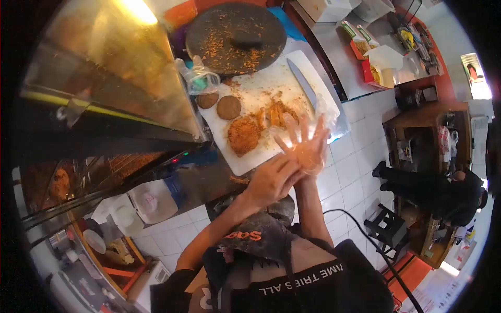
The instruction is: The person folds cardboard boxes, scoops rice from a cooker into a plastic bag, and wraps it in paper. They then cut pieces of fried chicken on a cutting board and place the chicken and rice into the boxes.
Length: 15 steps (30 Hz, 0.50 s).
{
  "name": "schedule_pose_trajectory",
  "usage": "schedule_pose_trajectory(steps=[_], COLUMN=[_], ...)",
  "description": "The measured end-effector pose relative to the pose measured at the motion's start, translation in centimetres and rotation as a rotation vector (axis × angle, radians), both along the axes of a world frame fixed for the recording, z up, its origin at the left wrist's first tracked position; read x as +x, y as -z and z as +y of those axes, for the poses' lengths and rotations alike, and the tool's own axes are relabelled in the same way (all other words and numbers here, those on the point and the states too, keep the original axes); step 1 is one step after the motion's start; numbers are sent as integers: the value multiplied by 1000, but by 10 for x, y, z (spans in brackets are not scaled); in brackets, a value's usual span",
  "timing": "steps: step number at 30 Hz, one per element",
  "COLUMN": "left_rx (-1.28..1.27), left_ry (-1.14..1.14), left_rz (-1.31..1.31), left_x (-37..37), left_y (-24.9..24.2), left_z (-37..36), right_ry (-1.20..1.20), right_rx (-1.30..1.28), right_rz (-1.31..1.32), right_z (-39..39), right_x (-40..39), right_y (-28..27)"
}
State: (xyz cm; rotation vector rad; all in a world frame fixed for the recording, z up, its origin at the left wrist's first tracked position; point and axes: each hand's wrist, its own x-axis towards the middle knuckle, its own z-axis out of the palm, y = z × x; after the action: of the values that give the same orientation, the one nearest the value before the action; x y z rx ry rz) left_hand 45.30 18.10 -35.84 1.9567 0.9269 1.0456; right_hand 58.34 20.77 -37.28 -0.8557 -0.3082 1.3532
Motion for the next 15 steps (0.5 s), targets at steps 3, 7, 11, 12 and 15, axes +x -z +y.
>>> schedule_pose_trajectory(steps=[3, 7, 11, 12, 15], left_rx=[197, 13, -296, -393, -498], left_ry=[369, 281, 127, -10, -491], left_rz=[15, -12, -62, -90, -77], left_x=[13, -4, -70, -87, -131], left_y=[18, 19, 33, 34, 45], left_z=[-18, -58, -85, -97, -144], right_ry=[9, 100, -224, -216, -231], right_rx=[15, -294, -442, -392, -326], right_rz=[7, -1260, -1898, -1974, -2095], right_z=[7, 36, 64, 69, 86], right_x=[16, 6, -24, -23, 5], right_y=[4, 31, 83, 95, 137])
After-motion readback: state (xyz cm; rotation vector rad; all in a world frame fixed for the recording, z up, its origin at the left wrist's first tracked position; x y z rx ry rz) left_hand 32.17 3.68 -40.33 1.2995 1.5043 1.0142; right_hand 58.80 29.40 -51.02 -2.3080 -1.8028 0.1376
